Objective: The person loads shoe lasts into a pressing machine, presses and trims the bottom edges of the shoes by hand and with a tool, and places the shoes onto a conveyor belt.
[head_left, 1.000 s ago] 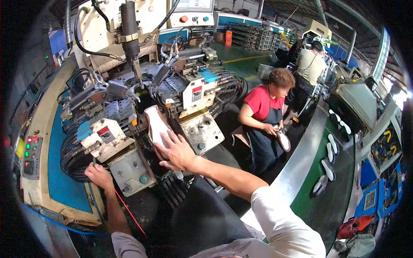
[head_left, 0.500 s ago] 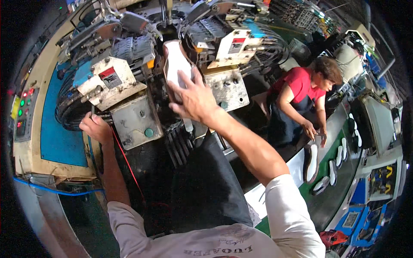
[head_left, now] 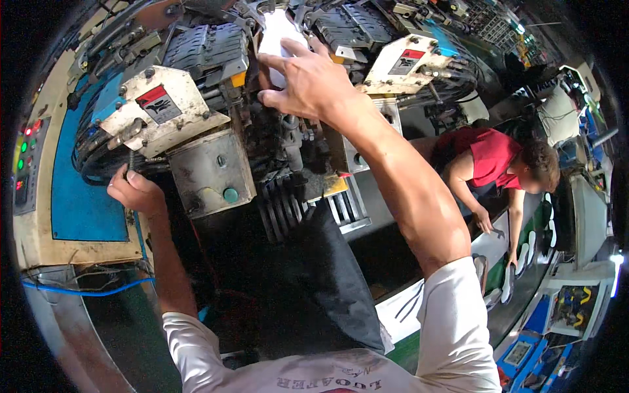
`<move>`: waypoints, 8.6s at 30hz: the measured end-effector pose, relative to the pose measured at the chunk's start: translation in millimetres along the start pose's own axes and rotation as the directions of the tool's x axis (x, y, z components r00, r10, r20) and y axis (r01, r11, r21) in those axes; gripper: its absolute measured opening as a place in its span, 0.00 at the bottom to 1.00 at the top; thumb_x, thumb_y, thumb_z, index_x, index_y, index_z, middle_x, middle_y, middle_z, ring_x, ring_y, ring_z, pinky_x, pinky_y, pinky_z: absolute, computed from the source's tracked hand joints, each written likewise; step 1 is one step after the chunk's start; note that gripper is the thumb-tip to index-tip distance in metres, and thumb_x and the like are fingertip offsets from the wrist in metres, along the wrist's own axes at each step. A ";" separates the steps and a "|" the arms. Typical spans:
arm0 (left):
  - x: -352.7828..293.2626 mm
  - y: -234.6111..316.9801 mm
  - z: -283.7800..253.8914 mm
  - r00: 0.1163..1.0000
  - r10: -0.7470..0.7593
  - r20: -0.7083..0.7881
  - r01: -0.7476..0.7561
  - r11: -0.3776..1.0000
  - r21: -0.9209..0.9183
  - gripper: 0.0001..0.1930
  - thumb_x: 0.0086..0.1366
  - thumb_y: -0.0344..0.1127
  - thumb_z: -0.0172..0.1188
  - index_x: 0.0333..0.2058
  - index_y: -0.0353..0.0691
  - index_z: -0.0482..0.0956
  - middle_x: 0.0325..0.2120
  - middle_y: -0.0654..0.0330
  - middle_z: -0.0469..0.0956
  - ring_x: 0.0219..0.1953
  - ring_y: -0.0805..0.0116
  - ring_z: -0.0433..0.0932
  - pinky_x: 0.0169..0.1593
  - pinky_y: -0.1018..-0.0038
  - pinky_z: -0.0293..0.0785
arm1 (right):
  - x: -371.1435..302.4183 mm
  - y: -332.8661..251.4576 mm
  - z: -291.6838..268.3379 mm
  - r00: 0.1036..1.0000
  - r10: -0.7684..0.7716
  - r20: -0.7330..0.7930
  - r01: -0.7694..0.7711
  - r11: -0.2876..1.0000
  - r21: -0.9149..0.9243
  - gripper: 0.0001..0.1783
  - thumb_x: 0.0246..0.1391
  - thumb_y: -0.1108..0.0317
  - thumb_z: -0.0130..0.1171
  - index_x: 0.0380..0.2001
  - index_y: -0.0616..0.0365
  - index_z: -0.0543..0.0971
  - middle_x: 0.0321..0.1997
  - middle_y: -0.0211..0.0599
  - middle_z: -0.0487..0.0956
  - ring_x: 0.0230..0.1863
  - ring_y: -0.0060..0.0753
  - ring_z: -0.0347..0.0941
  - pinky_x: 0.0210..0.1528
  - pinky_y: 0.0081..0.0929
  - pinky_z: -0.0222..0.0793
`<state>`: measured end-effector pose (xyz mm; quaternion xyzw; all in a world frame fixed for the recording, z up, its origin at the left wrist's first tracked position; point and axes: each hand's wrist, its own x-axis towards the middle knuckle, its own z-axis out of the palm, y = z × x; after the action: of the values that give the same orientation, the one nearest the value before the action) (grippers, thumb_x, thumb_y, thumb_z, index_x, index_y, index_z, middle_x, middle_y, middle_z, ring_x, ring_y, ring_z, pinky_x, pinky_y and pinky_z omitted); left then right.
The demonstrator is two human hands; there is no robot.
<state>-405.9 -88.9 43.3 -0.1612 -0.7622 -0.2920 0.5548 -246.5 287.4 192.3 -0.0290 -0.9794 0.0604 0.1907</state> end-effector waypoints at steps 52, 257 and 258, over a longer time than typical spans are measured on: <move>-0.4 3.8 -6.2 1.000 -0.005 0.017 0.005 1.000 0.009 0.14 0.73 0.37 0.55 0.48 0.34 0.81 0.43 0.43 0.74 0.46 0.40 0.75 0.51 0.49 0.73 | -344.8 -104.9 173.0 0.796 0.410 0.444 -0.497 0.862 0.095 0.32 0.68 0.51 0.59 0.73 0.38 0.73 0.83 0.50 0.58 0.67 0.73 0.68 0.70 0.63 0.71; -146.1 316.3 -183.9 0.405 0.531 0.744 0.432 0.607 -0.668 0.11 0.76 0.31 0.56 0.43 0.30 0.85 0.39 0.37 0.85 0.44 0.33 0.83 0.46 0.50 0.80 | -478.7 -129.1 -3.1 0.694 0.652 0.303 -0.609 0.308 0.731 0.45 0.65 0.47 0.69 0.72 0.70 0.69 0.69 0.65 0.77 0.71 0.59 0.74 0.73 0.44 0.69; -151.8 305.8 -187.6 0.402 0.517 0.756 0.443 0.613 -0.654 0.11 0.77 0.31 0.55 0.43 0.30 0.85 0.39 0.37 0.85 0.45 0.33 0.83 0.46 0.50 0.80 | -458.9 -126.2 -0.6 0.744 0.639 0.196 -0.569 0.451 0.688 0.44 0.65 0.44 0.68 0.71 0.69 0.71 0.65 0.67 0.79 0.66 0.66 0.77 0.68 0.48 0.73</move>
<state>-40.2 43.7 22.2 -0.5378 -0.7139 -0.4405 -0.0840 174.2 125.7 39.4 -0.3016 -0.7906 0.4953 0.1966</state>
